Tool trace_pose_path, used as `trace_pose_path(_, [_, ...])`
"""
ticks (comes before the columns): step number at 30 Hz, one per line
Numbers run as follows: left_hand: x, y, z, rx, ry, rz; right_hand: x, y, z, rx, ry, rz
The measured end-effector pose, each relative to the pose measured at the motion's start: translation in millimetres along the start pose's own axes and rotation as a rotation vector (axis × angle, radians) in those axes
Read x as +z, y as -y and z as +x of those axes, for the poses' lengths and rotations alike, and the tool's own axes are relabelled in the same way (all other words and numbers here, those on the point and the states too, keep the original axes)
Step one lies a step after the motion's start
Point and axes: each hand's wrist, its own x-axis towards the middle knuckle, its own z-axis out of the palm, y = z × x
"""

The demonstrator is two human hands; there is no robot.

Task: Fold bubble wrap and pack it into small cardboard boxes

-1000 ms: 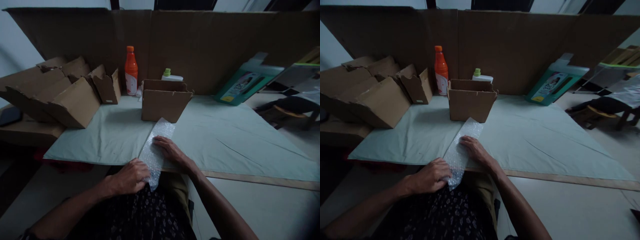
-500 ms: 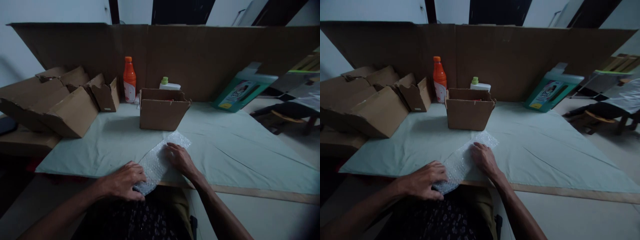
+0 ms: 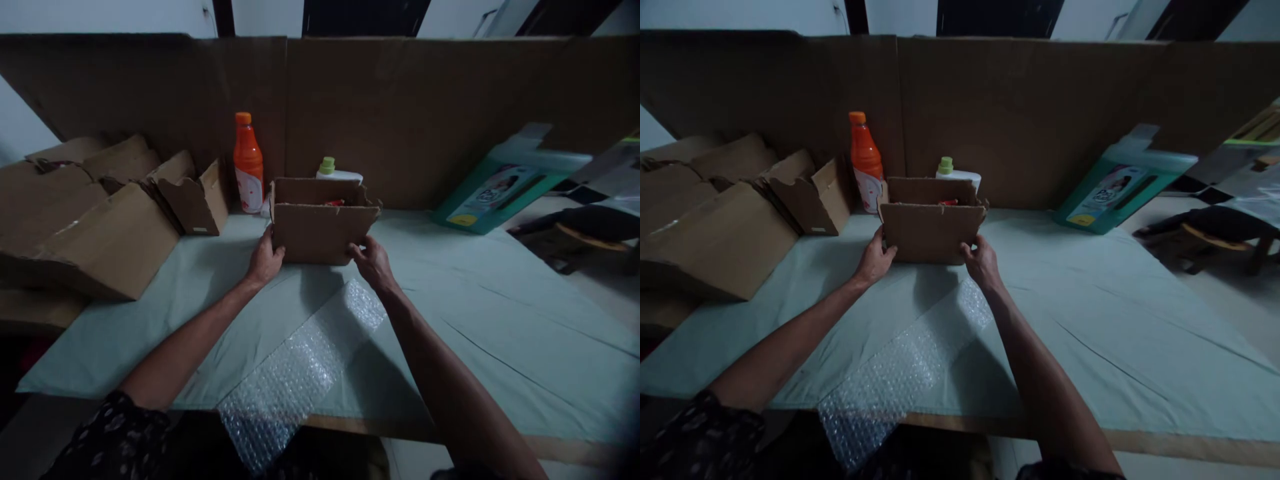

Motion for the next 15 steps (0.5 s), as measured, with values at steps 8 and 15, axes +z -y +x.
trace_pose_path(8, [-26.0, 2.1, -78.6, 0.081, 0.39, 0.24, -24.8, -36.6, -48.3, -0.063, 0.107, -0.326])
trace_pose_path(15, [-41.4, -3.4, -187.1, 0.229, 0.682, 0.39, -30.4, -18.5, -96.1, -0.216, 0.218, -0.678])
